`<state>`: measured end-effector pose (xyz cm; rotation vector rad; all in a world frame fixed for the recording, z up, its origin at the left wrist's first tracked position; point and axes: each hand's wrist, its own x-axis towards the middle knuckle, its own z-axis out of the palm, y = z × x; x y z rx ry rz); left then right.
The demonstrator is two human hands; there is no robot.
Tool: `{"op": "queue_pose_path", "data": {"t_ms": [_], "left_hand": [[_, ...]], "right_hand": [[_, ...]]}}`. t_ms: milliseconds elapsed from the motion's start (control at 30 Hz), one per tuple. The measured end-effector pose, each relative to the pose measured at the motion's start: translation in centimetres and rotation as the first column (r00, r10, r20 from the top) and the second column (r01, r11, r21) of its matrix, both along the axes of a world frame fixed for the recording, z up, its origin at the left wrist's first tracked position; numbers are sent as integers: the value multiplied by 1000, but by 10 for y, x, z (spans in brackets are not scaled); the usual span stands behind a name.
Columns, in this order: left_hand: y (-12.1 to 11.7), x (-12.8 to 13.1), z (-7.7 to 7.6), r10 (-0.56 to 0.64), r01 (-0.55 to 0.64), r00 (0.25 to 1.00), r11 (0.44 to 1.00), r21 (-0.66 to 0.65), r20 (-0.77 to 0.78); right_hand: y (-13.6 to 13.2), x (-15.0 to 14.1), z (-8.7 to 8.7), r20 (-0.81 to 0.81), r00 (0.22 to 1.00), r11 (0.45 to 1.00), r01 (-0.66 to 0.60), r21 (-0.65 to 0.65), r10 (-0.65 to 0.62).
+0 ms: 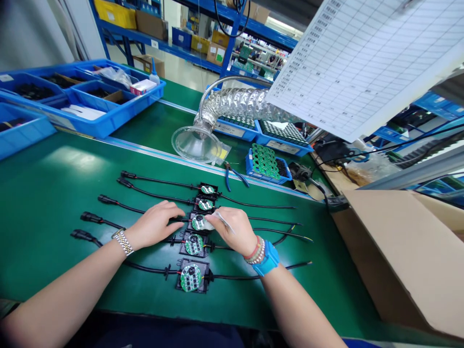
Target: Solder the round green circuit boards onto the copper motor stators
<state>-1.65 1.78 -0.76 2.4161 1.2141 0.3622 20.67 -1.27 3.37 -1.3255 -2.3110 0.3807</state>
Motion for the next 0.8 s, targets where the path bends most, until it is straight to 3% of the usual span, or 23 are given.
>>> {"op": "queue_pose_path", "data": {"t_ms": [100,233,800], "left_hand": [[-3,-4,12,-113,109,993,986,-126,-26],[-7,-9,16,-242,224,968,953,-203,-68],[-4,-6,10,-271,235,955,941,-245,-123]], "right_hand": [[-10,1,0,-126,992,1000,1,-26,-4],[-19,-1,-5,-124,990,997,-69,-28,65],[-30,-3,-10,31,994,994,-102,-25,103]]}}
